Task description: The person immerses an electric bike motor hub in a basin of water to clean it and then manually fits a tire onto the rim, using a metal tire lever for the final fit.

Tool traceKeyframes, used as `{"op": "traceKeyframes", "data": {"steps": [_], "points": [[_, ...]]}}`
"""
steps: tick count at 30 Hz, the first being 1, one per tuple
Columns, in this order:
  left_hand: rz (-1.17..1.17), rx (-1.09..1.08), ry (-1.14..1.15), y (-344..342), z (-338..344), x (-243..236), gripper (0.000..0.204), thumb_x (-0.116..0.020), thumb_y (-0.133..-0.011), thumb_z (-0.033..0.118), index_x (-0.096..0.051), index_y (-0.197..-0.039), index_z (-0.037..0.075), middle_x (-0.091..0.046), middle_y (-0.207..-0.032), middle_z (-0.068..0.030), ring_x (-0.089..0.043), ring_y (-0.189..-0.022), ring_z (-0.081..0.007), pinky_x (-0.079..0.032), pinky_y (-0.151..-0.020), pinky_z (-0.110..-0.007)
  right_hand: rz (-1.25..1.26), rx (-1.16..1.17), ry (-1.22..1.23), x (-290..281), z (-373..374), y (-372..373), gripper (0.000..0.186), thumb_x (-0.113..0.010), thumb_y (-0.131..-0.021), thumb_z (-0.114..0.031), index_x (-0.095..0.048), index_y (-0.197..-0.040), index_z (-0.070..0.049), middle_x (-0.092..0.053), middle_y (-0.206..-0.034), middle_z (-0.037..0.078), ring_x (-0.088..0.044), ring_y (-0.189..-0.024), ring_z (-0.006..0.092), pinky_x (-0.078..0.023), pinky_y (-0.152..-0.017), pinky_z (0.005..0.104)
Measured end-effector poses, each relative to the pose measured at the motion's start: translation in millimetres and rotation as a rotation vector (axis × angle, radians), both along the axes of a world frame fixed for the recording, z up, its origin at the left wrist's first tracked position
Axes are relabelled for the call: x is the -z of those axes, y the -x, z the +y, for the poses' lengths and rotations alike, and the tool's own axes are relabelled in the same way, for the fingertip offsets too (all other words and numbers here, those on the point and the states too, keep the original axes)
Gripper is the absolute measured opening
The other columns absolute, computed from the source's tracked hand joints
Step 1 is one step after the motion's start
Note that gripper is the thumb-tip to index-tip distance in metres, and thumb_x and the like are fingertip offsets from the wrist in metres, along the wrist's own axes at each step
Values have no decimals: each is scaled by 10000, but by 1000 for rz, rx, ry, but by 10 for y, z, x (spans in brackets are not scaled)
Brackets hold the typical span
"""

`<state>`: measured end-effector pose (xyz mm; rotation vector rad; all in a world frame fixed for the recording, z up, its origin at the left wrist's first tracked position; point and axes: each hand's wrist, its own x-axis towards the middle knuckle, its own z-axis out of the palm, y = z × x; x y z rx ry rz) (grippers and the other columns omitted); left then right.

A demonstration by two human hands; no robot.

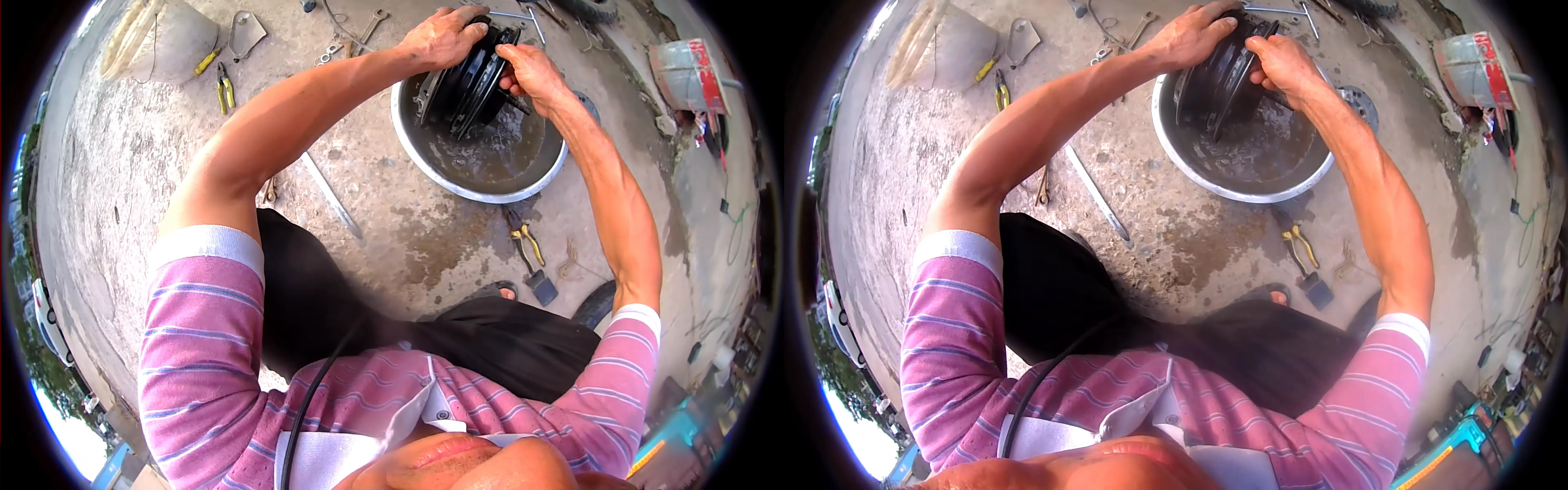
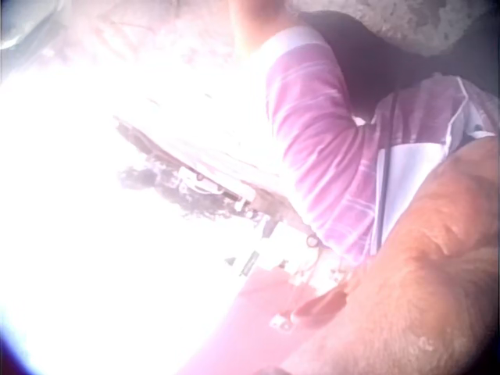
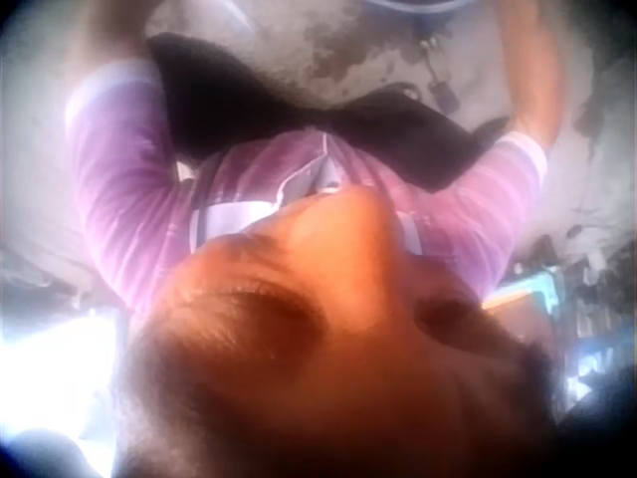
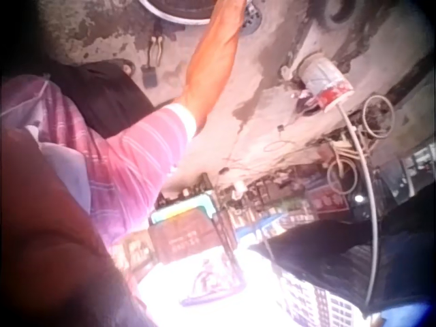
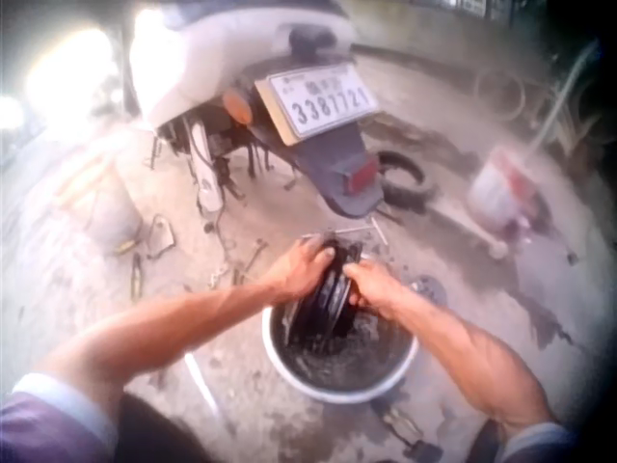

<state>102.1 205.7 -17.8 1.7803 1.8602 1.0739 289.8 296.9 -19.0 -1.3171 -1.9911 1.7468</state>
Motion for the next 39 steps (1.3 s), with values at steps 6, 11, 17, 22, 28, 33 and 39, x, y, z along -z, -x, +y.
{"op": "traceKeyframes", "data": {"steps": [6, 11, 17, 22, 28, 33, 39], "points": [[-8, -136, 76, -116, -112, -192, 403, -481, -1013, 316, -587, -1358, 135, -570, -1376, -239, -546, -1272, -431, -452, -1076, -486, -61, -7, -325, 85, -346, -43, 428, -691, -872, -373, -684, -1032, 25, -731, -850, 152, -722, -795, 283, -552, -753, 393], [-42, -224, 192, -152, -81, -280, 387, -483, -1011, 330, -597, -1330, 144, -578, -1303, -269, -560, -1214, -482, -464, -1044, -523, -165, -81, -426, 206, -1136, -142, 388, -685, -851, -340, -648, -1047, -7, -731, -899, 209, -702, -909, 433, -547, -832, 500], [-61, -237, 235, -142, -80, -286, 404, -471, -1016, 347, -582, -1341, 134, -568, -1304, -290, -556, -1220, -488, -459, -1047, -532, -169, -50, -447, 410, -1369, -215, 314, -755, -828, -247, -609, -1012, -37, -730, -847, 143, -719, -803, 389, -558, -744, 494], [-81, -244, 205, -129, -28, -165, 436, -466, -1018, 353, -562, -1352, 89, -563, -1315, -309, -544, -1234, -491, -443, -1065, -526, -246, -365, -420, 1084, -1162, -788, 392, -744, -818, -294, -672, -1085, -16, -713, -1019, 186, -701, -979, 354, -550, -873, 445], [-68, -234, 132, -91, 47, -94, 461, -470, -1021, 353, -548, -1358, 49, -564, -1324, -313, -534, -1245, -488, -430, -1072, -516, -511, -247, -707, 1689, -587, -835, 328, -657, -873, -298, -685, -1055, -26, -683, -955, 205, -668, -946, 413, -540, -859, 505], [-142, -195, 12, -29, 22, 100, 448, -431, -1045, 340, -578, -1322, 20, -558, -1334, -313, -501, -1282, -479, -400, -1102, -501, 79, 460, 764, 1221, -248, -419, 293, -460, -1057, -244, -542, -801, -126, -552, -714, 9, -495, -583, 137, -366, -478, 295], [-394, -211, -11, -54, 65, 318, 515, -390, -1082, 401, -584, -1352, 6, -564, -1377, -268, -506, -1313, -408, -376, -1129, -451, 511, 386, 409, -108, -479, -240, 233, -594, -1003, -266, -546, -849, -99, -544, -787, 15, -545, -665, 130, -393, -530, 273]]}}
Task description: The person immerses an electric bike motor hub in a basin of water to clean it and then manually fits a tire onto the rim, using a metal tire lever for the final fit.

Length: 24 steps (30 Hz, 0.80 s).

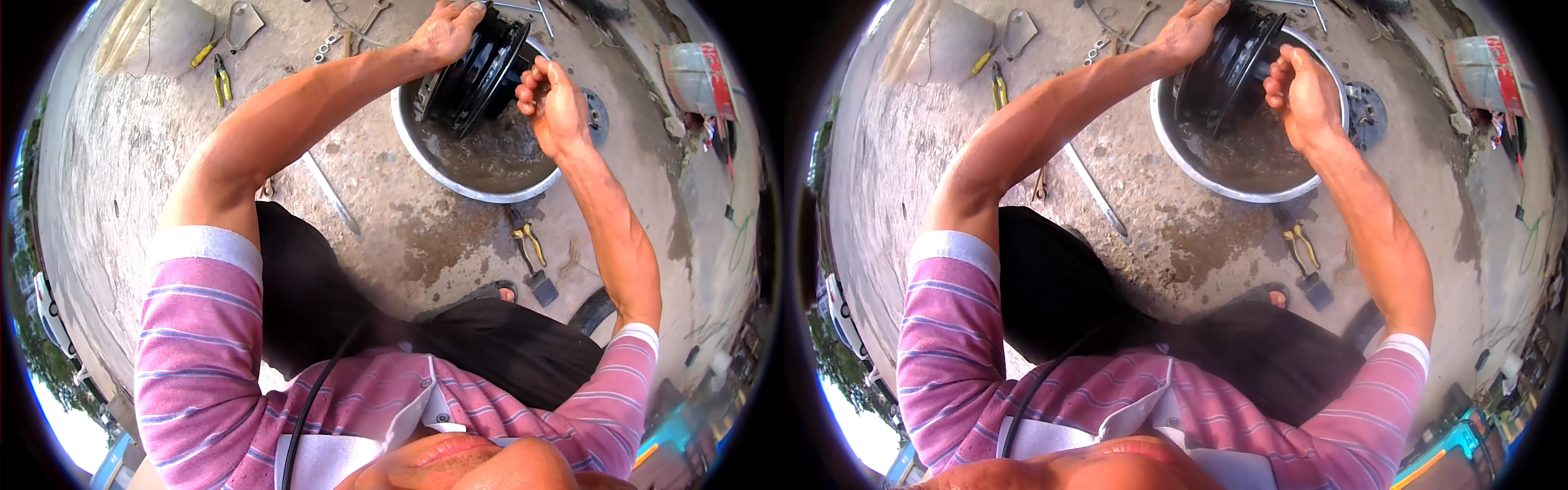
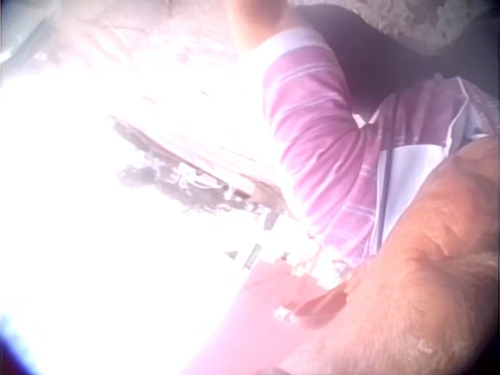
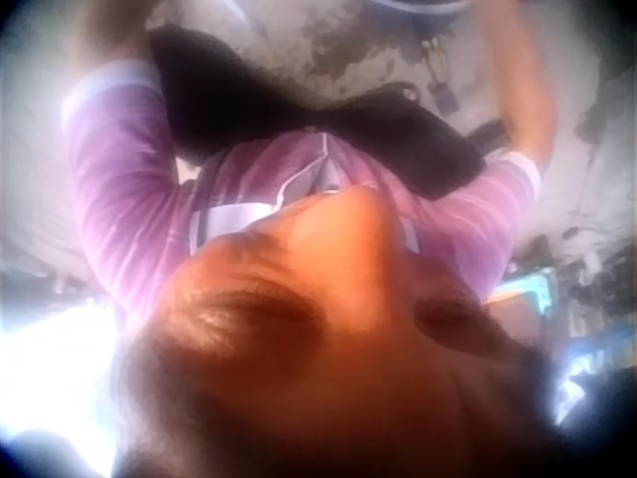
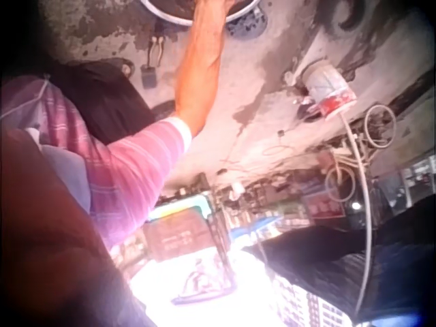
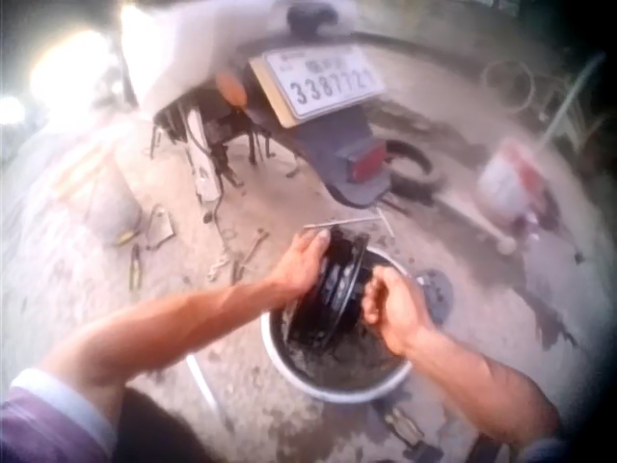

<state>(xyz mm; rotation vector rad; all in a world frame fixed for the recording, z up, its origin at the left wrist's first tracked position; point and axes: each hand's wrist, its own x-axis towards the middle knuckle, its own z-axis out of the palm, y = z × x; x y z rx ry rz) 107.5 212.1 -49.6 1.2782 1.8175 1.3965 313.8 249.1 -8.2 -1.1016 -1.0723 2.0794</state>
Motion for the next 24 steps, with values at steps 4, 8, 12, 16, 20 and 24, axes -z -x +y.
{"op": "traceKeyframes", "data": {"steps": [4, 8, 12, 16, 20, 24], "points": [[-36, 42, 68, 49, 63, 64, 505, -383, -1094, 398, -607, -1331, 12, -565, -1380, -248, -498, -1319, -381, -367, -1126, -443, -486, -156, -1545, -143, 102, 353, 414, -619, -945, -235, -632, -1265, 26, -692, -1191, 168, -650, -1127, 323, -490, -983, 425], [11, 54, -7, 45, 64, 90, 496, -366, -1099, 381, -608, -1313, 5, -589, -1326, -260, -510, -1282, -410, -371, -1114, -463, -541, -183, -1613, -162, 84, 487, 443, -629, -858, -181, -612, -1242, 39, -634, -1257, 256, -588, -1191, 426, -449, -1041, 505], [106, 46, 4, 6, 75, 62, 501, -370, -1096, 393, -617, -1297, 5, -576, -1348, -274, -506, -1269, -436, -371, -1106, -478, -656, -224, -1765, -8, -8, 336, 473, -641, -884, -228, -624, -1271, 44, -636, -1303, 209, -559, -1265, 378, -400, -1093, 512], [-124, 152, 104, 64, -22, -136, 504, -360, -1099, 386, -612, -1315, 6, -612, -1305, -286, -500, -1294, -449, -342, -1143, -474, -654, -289, -1822, 67, -152, 222, 540, -650, -888, -271, -593, -1346, 9, -578, -1414, 167, -493, -1363, 319, -333, -1151, 521], [93, 55, -35, 50, 86, 157, 529, -336, -1104, 396, -598, -1350, 8, -582, -1404, -261, -449, -1372, -459, -278, -1199, -481, -681, -306, -1659, -39, 239, 406, 455, -596, -894, -203, -602, -1289, 22, -607, -1329, 217, -540, -1266, 388, -411, -1082, 487], [115, 40, -30, 24, 105, 164, 539, -331, -1104, 401, -581, -1386, 15, -559, -1434, -264, -421, -1402, -457, -261, -1215, -471, -813, -486, -1248, -120, 803, 622, 445, -450, -967, -272, -629, -1255, 15, -632, -1277, 299, -582, -1217, 458, -473, -1010, 526]]}}
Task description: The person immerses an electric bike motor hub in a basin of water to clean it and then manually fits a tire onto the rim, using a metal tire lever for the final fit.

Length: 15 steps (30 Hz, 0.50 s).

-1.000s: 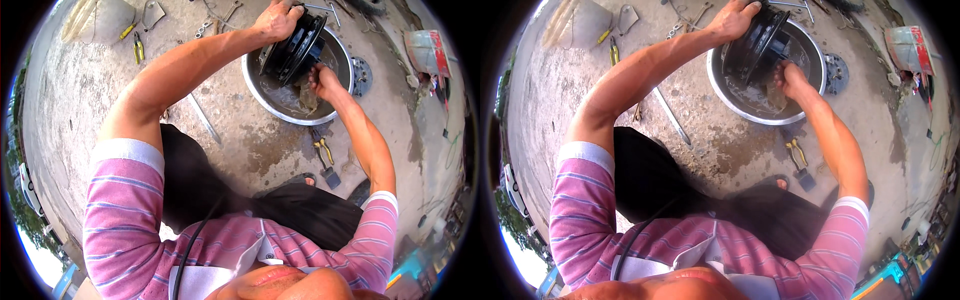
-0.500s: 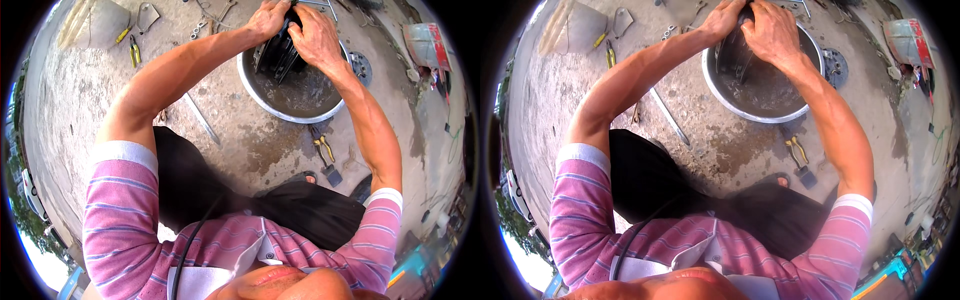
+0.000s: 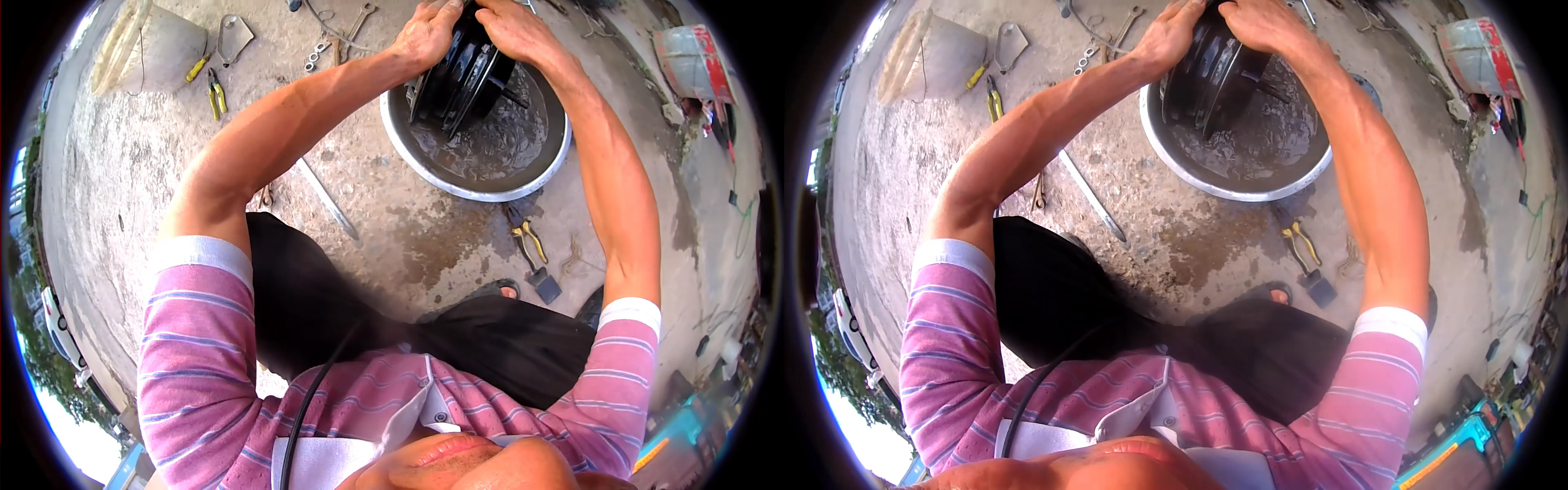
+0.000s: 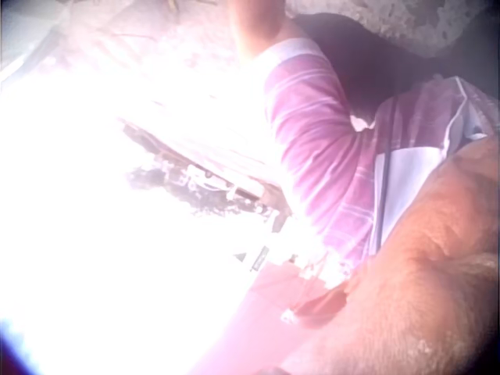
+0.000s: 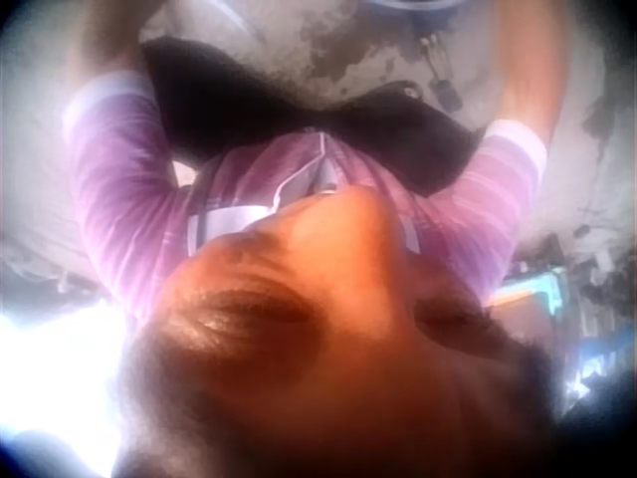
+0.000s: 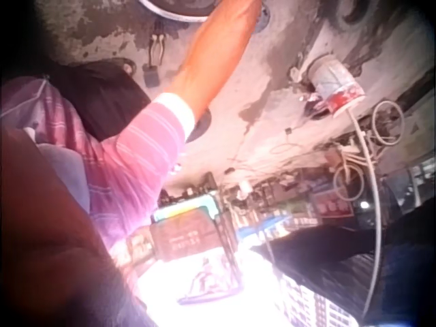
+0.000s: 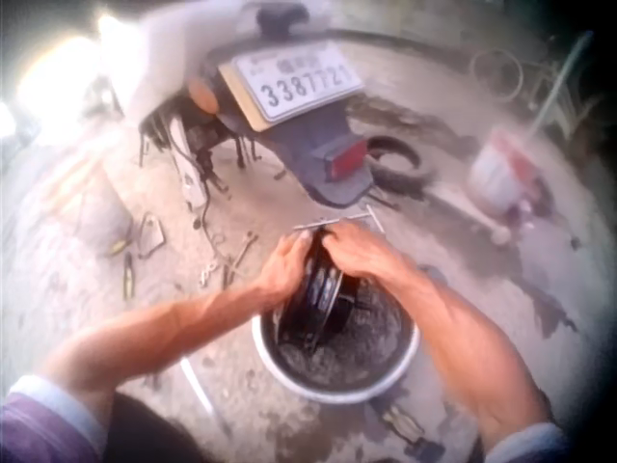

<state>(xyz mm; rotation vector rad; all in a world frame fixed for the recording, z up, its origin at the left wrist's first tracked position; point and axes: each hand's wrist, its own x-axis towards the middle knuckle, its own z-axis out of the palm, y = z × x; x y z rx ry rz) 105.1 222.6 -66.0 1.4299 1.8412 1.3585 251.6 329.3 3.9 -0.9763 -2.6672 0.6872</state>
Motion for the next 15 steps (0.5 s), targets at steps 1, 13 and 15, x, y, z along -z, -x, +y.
{"op": "traceKeyframes", "data": {"steps": [1, 13, 15], "points": [[16, -14, 45, 14, 0, -6, 542, -330, -1104, 403, -570, -1403, 20, -547, -1450, -263, -408, -1415, -456, -254, -1221, -467, 9, -103, 39, -14, 107, 59, 443, -453, -978, -284, -650, -1231, 21, -649, -1245, 298, -605, -1196, 452, -485, -993, 521], [25, -2, 99, 34, -71, -136, 531, -337, -1096, 387, -572, -1354, -13, -525, -1412, -306, -449, -1344, -468, -328, -1164, -476, -143, -328, -776, 168, -1607, -496, 613, -601, -868, -346, -611, -1344, 41, -520, -1486, 199, -378, -1461, 320, -249, -1205, 546], [24, -22, 128, 31, -87, -133, 535, -335, -1094, 391, -565, -1368, -6, -527, -1408, -311, -437, -1355, -469, -325, -1166, -474, -314, -477, -764, 256, -1811, -643, 638, -561, -890, -369, -594, -1386, 31, -448, -1560, 194, -311, -1508, 325, -189, -1236, 564]]}}
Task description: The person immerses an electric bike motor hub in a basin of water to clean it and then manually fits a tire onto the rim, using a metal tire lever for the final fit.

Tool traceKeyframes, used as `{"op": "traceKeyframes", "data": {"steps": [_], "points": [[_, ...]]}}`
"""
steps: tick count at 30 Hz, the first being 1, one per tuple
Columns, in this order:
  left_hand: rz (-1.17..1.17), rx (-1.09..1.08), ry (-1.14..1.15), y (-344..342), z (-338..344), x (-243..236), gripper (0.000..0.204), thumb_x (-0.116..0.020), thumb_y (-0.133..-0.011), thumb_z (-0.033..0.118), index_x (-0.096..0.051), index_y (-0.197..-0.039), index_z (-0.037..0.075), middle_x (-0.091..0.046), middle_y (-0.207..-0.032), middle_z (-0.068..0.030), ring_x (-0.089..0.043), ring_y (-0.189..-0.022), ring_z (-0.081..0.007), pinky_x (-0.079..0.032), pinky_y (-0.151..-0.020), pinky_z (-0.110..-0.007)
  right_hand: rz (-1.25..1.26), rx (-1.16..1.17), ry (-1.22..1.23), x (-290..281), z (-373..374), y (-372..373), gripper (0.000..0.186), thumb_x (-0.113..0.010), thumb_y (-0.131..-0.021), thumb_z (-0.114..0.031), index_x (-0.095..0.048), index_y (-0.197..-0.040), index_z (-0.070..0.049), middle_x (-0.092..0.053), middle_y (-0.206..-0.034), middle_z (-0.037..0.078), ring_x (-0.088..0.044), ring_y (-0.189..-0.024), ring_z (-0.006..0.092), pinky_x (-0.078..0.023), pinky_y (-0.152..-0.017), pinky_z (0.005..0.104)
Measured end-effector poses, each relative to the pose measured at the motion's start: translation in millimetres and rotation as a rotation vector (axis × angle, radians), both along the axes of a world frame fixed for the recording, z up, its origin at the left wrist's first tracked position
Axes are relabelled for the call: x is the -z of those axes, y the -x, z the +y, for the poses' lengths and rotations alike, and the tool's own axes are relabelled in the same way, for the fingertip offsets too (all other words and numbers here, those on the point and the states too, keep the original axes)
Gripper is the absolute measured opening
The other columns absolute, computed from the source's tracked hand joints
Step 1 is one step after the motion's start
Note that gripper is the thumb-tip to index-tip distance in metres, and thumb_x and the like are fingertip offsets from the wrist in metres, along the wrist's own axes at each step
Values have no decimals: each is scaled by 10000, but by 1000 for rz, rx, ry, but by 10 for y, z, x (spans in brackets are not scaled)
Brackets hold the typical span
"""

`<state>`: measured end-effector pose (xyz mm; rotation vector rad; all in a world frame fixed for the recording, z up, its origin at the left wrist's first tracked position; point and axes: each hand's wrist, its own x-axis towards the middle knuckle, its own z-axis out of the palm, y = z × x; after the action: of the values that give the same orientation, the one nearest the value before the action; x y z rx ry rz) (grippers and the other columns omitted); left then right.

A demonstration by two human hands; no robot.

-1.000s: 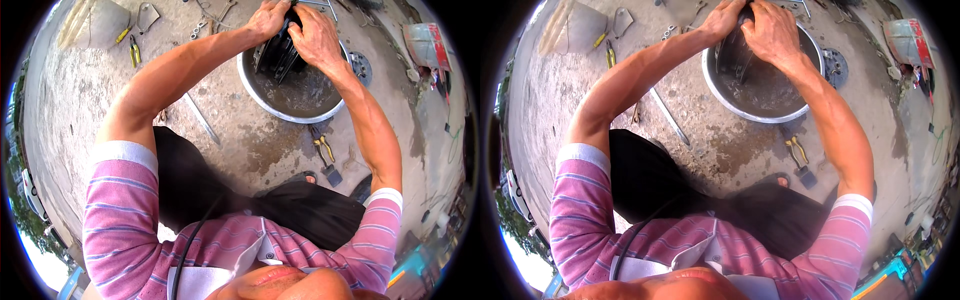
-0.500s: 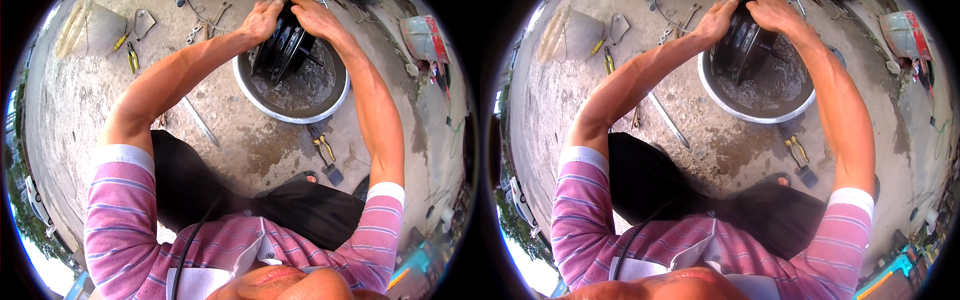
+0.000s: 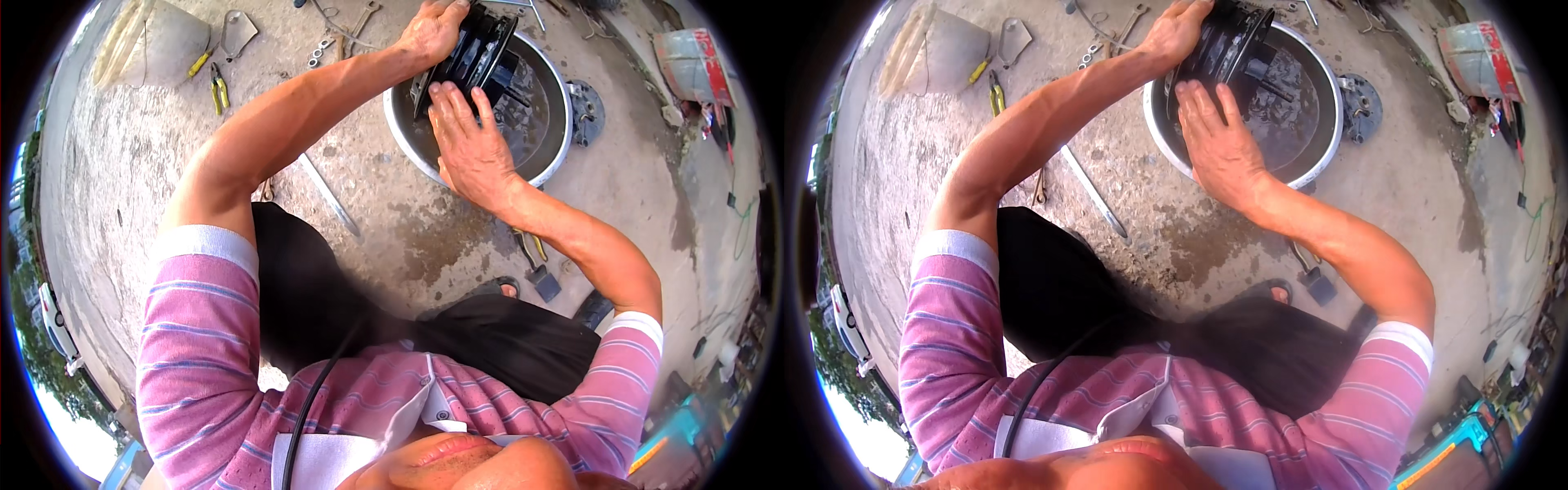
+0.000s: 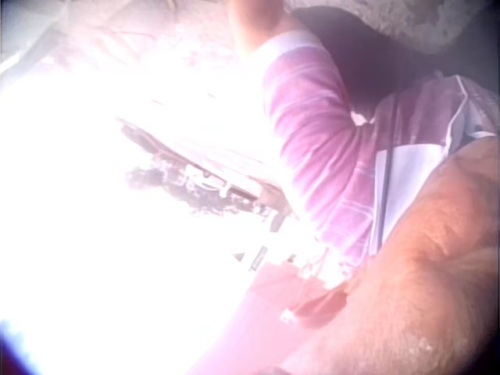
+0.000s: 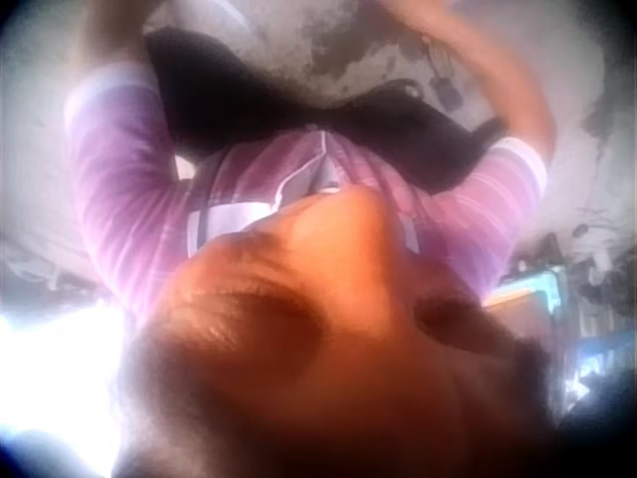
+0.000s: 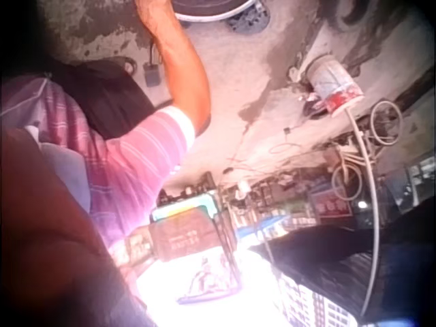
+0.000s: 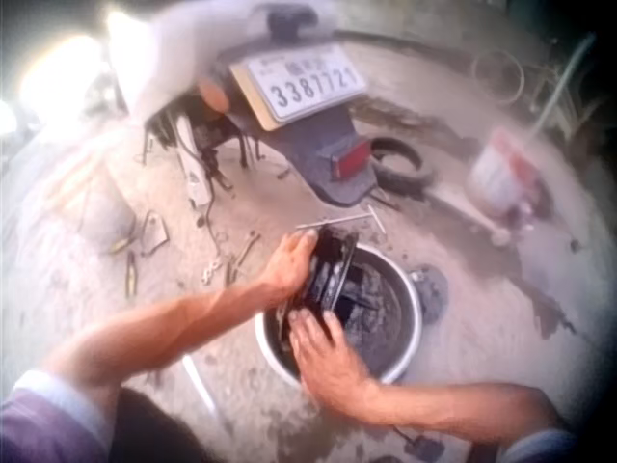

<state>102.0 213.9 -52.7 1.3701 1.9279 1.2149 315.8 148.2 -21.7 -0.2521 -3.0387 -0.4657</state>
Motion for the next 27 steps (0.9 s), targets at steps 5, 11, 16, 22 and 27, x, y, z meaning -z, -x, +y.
{"op": "traceKeyframes", "data": {"steps": [5, 11, 16, 22, 27], "points": [[-53, -5, -7, -85, -36, -183, 539, -358, -1087, 401, -640, -1249, -27, -632, -1272, -302, -552, -1245, -467, -410, -1089, -484, -29, -295, 225, 304, -126, -238, 518, -613, -889, -355, -689, -1214, 42, -594, -1400, 172, -469, -1397, 316, -309, -1185, 524], [-12, 37, 15, -76, -78, -317, 482, -388, -1082, 356, -645, -1230, -24, -655, -1204, -295, -586, -1162, -474, -450, -1022, -495, 100, 516, 906, 148, 176, -185, 472, -735, -874, -492, -684, -801, -28, -690, -812, 155, -686, -772, 362, -526, -692, 478], [-6, -7, 165, -79, -60, -249, 610, -385, -1043, 559, -628, -1352, 93, -551, -1382, -302, -541, -1265, -454, -430, -1113, -482, 75, 576, 779, 323, 275, 39, 568, -643, -928, -541, -730, -786, 2, -702, -753, 241, -702, -761, 437, -540, -701, 528], [138, 35, 40, 46, -253, -330, 624, -380, -1061, 536, -677, -1247, 20, -709, -998, -256, -676, -1020, -387, -497, -943, -457, 18, 552, 822, 167, 335, 136, 579, -581, -966, -488, -738, -709, 6, -689, -730, 267, -703, -753, 461, -550, -729, 539], [151, 119, 43, -39, -490, -461, 636, -374, -1064, 564, -652, -1310, 48, -650, -1186, -264, -652, -1066, -348, -486, -965, -432, 110, 639, 1426, -42, 858, 162, 478, -636, -961, -386, -726, -793, 52, -722, -700, 141, -670, -556, 211, -542, -586, 355]]}}
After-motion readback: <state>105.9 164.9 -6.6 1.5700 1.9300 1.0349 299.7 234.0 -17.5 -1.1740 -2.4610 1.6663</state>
